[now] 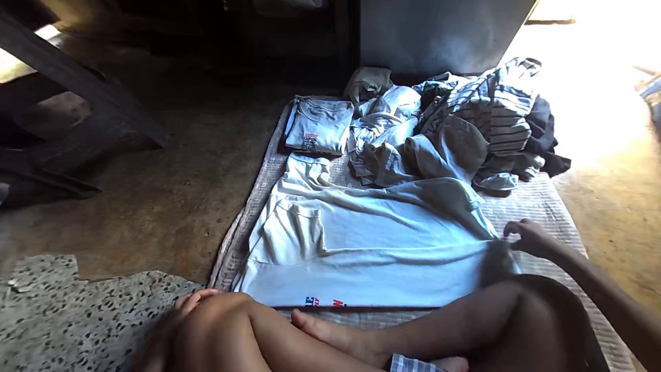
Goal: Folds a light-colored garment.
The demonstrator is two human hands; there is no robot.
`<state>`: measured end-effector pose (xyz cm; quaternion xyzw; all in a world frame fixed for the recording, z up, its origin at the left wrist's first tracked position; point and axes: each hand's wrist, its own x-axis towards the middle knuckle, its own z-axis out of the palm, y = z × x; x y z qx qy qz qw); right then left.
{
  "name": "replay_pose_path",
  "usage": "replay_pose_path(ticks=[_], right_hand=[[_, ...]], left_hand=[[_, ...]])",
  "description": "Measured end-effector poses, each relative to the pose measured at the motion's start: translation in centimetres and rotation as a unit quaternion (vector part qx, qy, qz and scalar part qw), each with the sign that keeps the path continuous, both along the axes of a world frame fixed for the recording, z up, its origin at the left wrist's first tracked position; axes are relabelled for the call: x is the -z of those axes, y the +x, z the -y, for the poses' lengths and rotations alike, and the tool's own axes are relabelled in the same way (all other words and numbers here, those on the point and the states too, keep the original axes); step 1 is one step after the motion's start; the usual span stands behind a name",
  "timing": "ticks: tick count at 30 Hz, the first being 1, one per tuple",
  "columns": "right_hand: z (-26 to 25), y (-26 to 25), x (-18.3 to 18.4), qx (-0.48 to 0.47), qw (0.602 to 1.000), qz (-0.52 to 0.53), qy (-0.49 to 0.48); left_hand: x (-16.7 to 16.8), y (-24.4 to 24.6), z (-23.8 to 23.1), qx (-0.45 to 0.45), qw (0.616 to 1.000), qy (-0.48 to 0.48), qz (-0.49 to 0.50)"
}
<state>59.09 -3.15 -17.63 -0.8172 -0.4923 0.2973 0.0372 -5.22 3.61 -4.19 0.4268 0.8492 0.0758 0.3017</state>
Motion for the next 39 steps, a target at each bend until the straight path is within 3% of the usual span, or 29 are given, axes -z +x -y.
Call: replay_pose_path(ticks=[2,3,6,10,12,15,17,19,22,23,25,29,32,35,39], right_hand=[[-1.0,-3.4,-1.9,0.038,0.993,0.032,0.112],[-1.9,-5.8,-2.9,0.037,0.984,0.022,0.173],[-6.3,-14.6,-4.3,-0.050,0.955,-0.093,0.279],[-15.8,-27.4,-3.7,-0.123,0.930,-0.289,0.189],[-19.9,-32.5,-2.7,-0.103,0.941,-0.294,0.130],[-23.0,-37.2,-1.5,-0.074,0.972,-0.213,0.070],[-23.2,-38.3,-1.9,-0.090,0.968,-0.225,0.070],[-21.9,-37.9,-2.5,-0.105,0.938,-0.296,0.145],[-17.3,-37.2,-2.2,-0.171,0.842,-0.355,0.369],[-15.5,-37.3,-1.8,-0.213,0.809,-0.340,0.430],[-11.9,-38.1,-0.8,-0.297,0.781,-0.276,0.475],[-7.8,-40.5,2.5,-0.406,0.789,-0.174,0.428],[-7.0,-41.2,3.5,-0.402,0.823,-0.171,0.364],[-6.6,-41.9,3.2,-0.366,0.858,-0.172,0.316],[-7.1,-42.7,4.0,-0.378,0.836,-0.219,0.333]], left_hand=[[6.9,-10.6,-7.0,0.173,0.972,0.149,0.049],[7.6,-12.5,-9.5,0.198,0.963,0.172,0.062],[4.4,-7.0,-14.1,0.182,0.960,0.181,0.109],[5.0,2.9,-19.3,0.178,0.953,0.086,0.231],[7.2,5.8,-21.3,0.189,0.961,0.037,0.200],[9.1,7.6,-23.2,0.215,0.973,0.012,0.081],[8.9,7.6,-23.1,0.210,0.972,0.041,0.091],[7.8,6.6,-22.3,0.193,0.963,0.089,0.167],[5.4,2.1,-19.4,0.210,0.912,0.130,0.327],[5.0,0.0,-18.1,0.241,0.897,0.126,0.349],[5.2,-4.0,-15.4,0.319,0.882,0.090,0.334],[6.0,-5.5,-12.5,0.366,0.897,-0.089,0.231],[5.7,-4.3,-12.7,0.362,0.903,-0.162,0.167],[6.3,-3.6,-12.9,0.351,0.905,-0.174,0.167],[7.6,-3.4,-13.5,0.391,0.894,-0.109,0.190]])
